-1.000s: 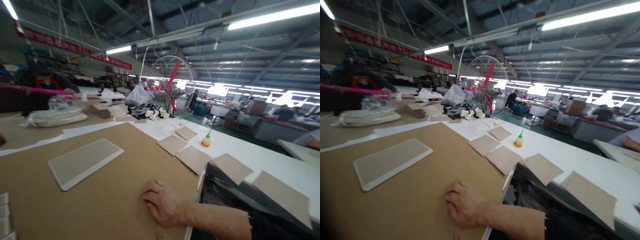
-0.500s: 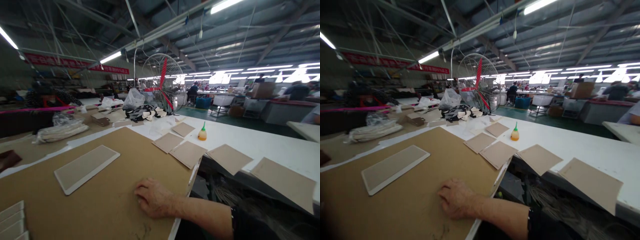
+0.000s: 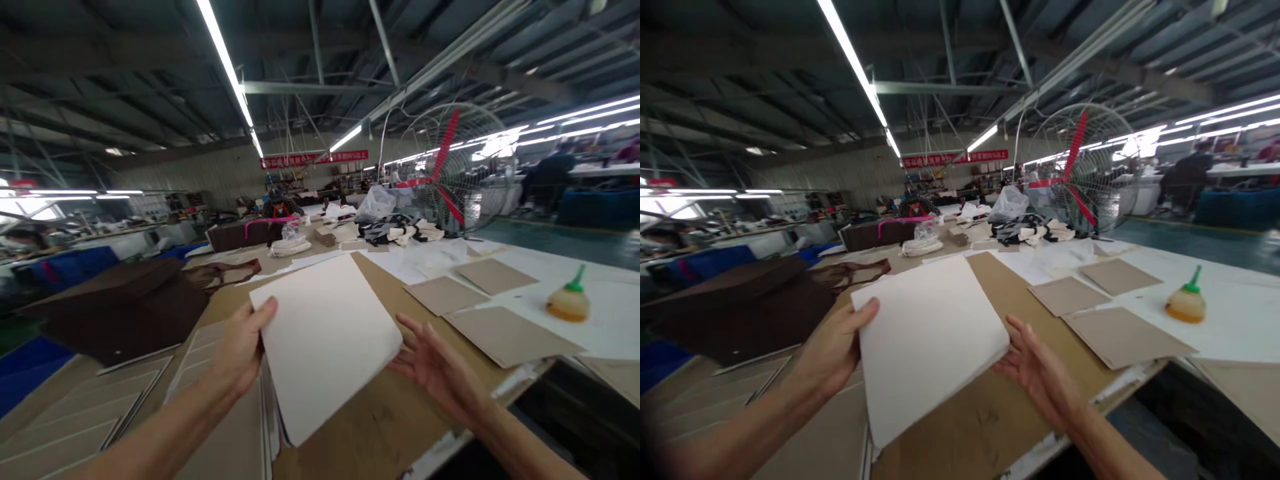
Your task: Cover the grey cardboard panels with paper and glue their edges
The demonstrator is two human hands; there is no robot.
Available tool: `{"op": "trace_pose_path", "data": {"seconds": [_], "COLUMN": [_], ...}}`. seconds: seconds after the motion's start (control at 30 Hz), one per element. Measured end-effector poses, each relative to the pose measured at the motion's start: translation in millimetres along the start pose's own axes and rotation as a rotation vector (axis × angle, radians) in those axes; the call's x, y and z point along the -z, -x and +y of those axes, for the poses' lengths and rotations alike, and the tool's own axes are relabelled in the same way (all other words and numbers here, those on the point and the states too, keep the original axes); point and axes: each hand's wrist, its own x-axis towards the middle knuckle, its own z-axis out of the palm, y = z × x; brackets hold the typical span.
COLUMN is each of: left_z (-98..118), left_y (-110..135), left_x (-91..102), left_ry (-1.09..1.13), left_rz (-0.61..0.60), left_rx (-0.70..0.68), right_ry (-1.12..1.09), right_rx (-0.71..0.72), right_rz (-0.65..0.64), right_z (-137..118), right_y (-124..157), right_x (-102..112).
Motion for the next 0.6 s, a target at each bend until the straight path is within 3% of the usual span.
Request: {"op": "trace_pose_path", "data": {"seconds": [0.17, 0.27, 0.37, 0.5, 0.6], "left_z": [-43.7, -65.5, -84.6, -105.6, -108.1], "left_y": [21.7, 27.4, 29.2, 35.3, 49.6], "left_x": [-31.5, -39.3, -38.3, -38.8, -45.3], "left_ry": [-0.078, -0.211, -0.416, -0.685, -0.983], "left_rz": [-0.145, -0.222, -0.245, -0.252, -0.515], "left_rx": [0.158, 0.240, 0.247, 0.130, -0.021], "right_ry": [0.402, 0.704, 1.061, 1.531, 1.684], "right_rx": [-0.032, -0.036, -0.117, -0.277, -0.247], "right_rz": [0.337, 0.427, 0.369, 0.266, 0.269], "right_z": [-6.9, -16.6, -16.3, -3.5, -12.6], "right_y": [43.9, 74.2, 98.3, 109.8, 100.5], "right_x": [19.2, 27.8, 30.8, 34.5, 42.6]}}
